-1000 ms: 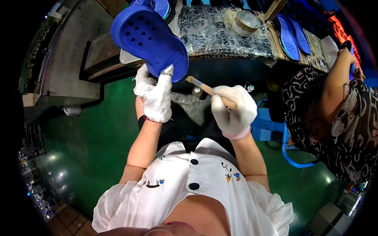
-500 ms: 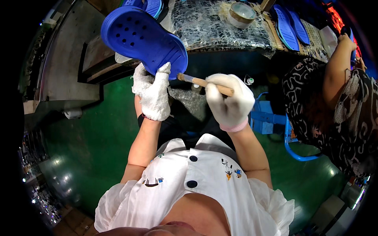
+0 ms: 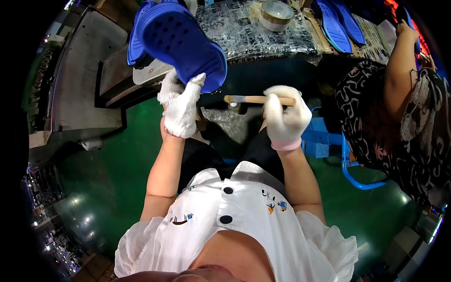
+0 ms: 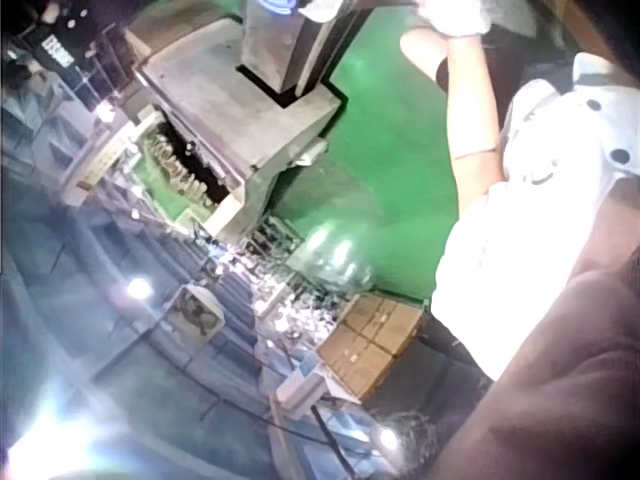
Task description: The person picks up shoe soles from the workstation, brushes them with liquid using a brush, and places them back on the table.
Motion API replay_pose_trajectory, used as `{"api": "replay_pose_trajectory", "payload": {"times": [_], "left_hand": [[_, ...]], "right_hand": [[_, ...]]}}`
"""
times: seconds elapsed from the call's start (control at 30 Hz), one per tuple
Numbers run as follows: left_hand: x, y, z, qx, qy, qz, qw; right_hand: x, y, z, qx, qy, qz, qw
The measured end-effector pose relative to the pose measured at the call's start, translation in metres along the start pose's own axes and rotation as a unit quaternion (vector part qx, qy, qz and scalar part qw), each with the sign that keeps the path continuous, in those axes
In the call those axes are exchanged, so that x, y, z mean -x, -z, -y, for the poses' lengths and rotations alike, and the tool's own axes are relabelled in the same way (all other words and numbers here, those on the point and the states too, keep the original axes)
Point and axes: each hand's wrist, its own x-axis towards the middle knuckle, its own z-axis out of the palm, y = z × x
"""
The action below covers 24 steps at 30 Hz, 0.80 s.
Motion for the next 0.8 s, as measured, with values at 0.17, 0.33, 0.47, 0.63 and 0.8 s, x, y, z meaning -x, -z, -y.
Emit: {"api": "replay_pose_trajectory", "payload": {"times": [0.17, 0.33, 0.47, 0.63, 0.8], "left_hand": [[-0.046, -0.022, 0.001, 0.028, -0.021, 0.093, 0.995], [-0.084, -0.051, 0.005, -0.042, 0.060, 0.145, 0.987], [-0.096, -0.048, -0.005, -0.204, 0.061, 0.101, 0.972], [-0.125, 0.000, 0.011, -0.474, -0.292, -0.033, 0.830], [-0.160, 0.032, 0.014, -0.727, -0.209, 0.033, 0.654]], "right_hand": [[0.033, -0.005, -0.057, -0.165, -0.146, -0.053, 0.974], [0.075, -0.019, -0.108, -0.138, -0.228, -0.009, 0.964], [0.071, -0.023, -0.107, -0.143, -0.227, 0.001, 0.963], [0.076, -0.023, -0.119, -0.140, -0.237, 0.012, 0.961], [0.082, -0.031, -0.124, -0.116, -0.262, 0.043, 0.957]]}}
